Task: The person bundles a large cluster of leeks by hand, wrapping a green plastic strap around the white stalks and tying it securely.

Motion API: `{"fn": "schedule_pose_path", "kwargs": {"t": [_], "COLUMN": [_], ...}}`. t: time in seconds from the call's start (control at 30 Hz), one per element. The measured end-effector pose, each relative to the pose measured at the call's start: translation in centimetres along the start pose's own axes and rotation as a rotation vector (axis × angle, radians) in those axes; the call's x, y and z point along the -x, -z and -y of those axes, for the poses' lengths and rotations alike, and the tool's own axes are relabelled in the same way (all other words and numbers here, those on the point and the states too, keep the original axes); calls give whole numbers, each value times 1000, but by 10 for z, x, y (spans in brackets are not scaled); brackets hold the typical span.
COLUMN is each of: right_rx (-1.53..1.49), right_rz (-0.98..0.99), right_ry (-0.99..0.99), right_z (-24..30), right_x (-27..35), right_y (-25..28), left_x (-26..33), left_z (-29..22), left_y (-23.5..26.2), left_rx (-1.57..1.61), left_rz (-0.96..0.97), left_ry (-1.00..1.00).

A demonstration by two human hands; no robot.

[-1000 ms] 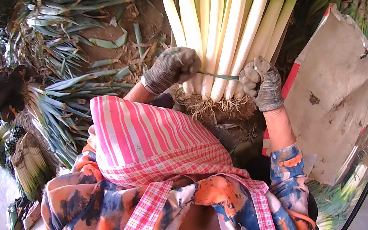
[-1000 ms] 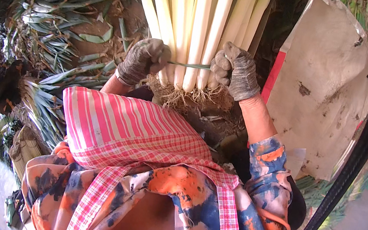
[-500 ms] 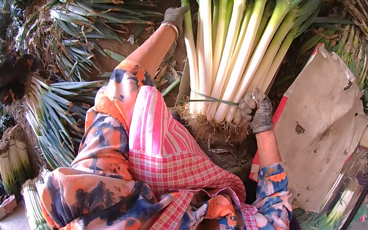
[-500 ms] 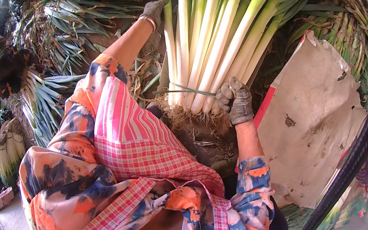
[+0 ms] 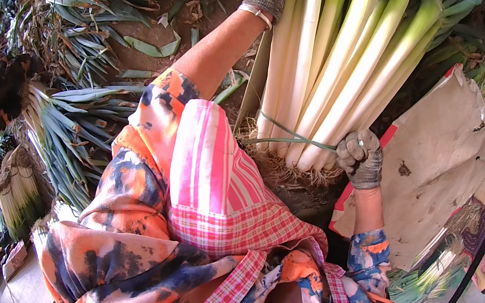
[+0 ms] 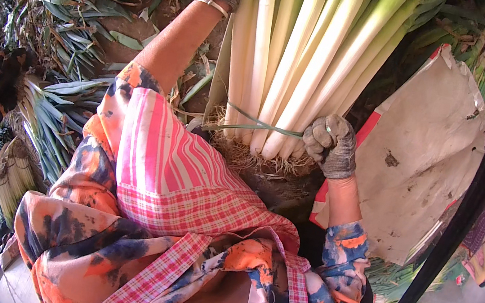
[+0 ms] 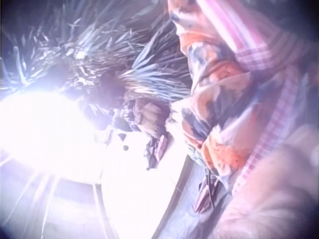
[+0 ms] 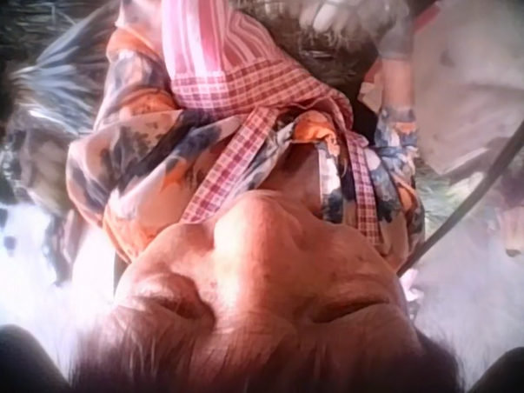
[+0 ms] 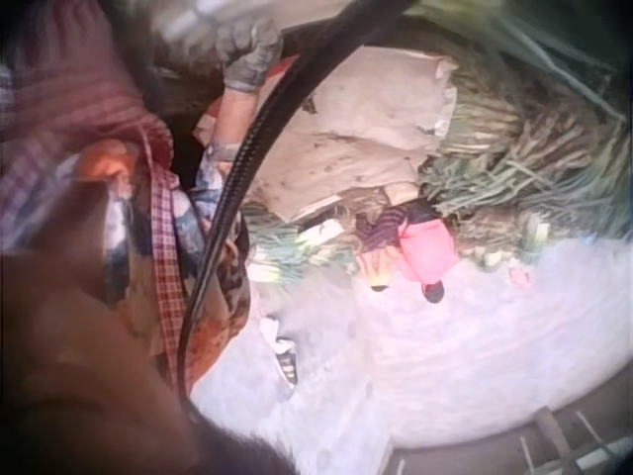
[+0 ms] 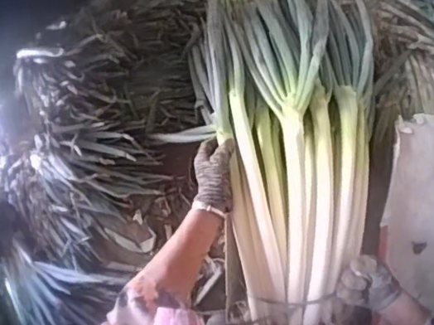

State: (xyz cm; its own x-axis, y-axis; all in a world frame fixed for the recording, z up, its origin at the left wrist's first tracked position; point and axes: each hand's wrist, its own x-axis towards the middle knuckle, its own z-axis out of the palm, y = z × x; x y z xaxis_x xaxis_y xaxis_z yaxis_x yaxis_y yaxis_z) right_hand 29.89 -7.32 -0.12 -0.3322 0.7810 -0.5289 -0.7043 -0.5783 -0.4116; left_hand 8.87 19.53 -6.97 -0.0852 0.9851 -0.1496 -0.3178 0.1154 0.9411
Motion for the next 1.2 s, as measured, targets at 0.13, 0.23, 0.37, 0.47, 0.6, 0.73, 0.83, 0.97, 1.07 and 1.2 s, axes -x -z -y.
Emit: {"fn": "schedule_pose_path", "kwargs": {"t": [0.13, 0.23, 0.37, 0.47, 0.6, 0.73, 0.83, 0.97, 1.07, 1.2], "right_rx": [-2, 31, 24, 47, 128, 148, 274, 98, 68, 34], "right_rz": [-59, 5, 79, -16, -109, -170, -188, -139, -83, -109], "right_ry": [45, 90, 56, 92, 80, 115, 24, 30, 11, 19], "right_z": [-8, -5, -13, -10, -9, -9, -3, -6, -7, 0], "right_x": [-1, 4, -8, -2, 4, 7, 2, 1, -1, 7], "right_y": [-15, -9, -12, -6, -12, -15, -21, -19, -14, -13], "left_x": [-19, -19, -82, -69, -56, -62, -71, -74, -71, -59], "left_z": [8, -5, 20, 0, -31, -30, -40, -44, -54, -54], "left_y": [17, 12, 68, 40, 17, -6, -2, 2, 5, -21], "left_rx": [-772, -180, 327, 189, -226, -268, -34, 32, 84, 99], "left_rz": [-216, -189, -184, -76, -4, -86, -77, 40, 95, 131], "left_ry": [41, 308, 455, 355, 298, 88, 215, 241, 214, 170]}}
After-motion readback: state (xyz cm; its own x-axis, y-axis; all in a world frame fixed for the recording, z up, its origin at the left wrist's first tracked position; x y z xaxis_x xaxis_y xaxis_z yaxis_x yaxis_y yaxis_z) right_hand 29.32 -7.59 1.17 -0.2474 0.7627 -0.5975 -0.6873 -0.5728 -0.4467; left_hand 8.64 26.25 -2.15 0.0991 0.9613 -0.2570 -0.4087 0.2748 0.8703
